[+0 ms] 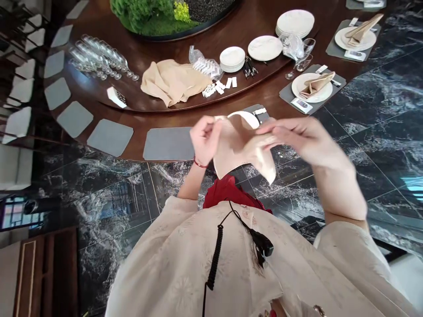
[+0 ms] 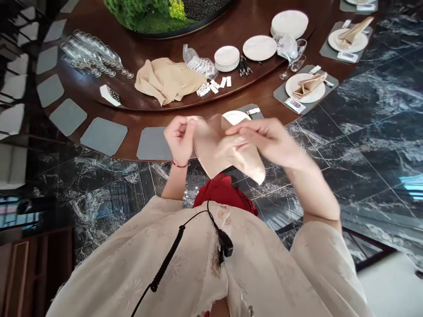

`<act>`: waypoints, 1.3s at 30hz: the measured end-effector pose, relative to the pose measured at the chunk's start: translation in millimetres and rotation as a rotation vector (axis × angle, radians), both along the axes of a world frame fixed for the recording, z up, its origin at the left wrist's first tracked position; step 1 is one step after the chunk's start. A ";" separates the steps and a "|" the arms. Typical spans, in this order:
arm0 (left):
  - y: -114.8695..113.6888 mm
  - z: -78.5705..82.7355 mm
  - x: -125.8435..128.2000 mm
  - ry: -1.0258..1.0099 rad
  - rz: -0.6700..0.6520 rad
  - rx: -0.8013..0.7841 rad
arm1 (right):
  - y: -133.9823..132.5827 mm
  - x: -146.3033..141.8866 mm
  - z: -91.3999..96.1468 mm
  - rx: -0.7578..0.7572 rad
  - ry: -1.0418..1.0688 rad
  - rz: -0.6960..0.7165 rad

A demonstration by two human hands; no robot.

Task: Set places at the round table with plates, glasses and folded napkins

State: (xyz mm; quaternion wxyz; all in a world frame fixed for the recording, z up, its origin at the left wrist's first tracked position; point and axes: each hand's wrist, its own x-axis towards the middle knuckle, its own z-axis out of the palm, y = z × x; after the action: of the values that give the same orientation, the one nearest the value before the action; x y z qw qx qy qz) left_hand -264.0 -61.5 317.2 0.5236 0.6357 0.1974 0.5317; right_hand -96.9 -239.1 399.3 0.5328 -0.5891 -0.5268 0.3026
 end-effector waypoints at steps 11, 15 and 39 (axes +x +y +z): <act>-4.0 -7.5 -74.4 -0.104 0.079 -0.163 | 112.2 -138.3 -52.4 0.205 -0.185 -0.376; 27.1 -4.6 -115.8 -0.106 0.075 -0.179 | 150.1 -184.4 -49.9 0.174 -0.182 -0.382; 204.5 3.8 -310.6 -0.018 0.382 0.145 | 229.1 -188.9 -27.9 0.157 -0.337 -0.107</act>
State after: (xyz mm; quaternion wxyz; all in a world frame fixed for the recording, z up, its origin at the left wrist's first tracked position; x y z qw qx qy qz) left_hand -574.6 142.9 321.1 0.3676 0.6180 0.2710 0.6399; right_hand -285.8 -10.0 371.4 0.4967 -0.6152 -0.5985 0.1291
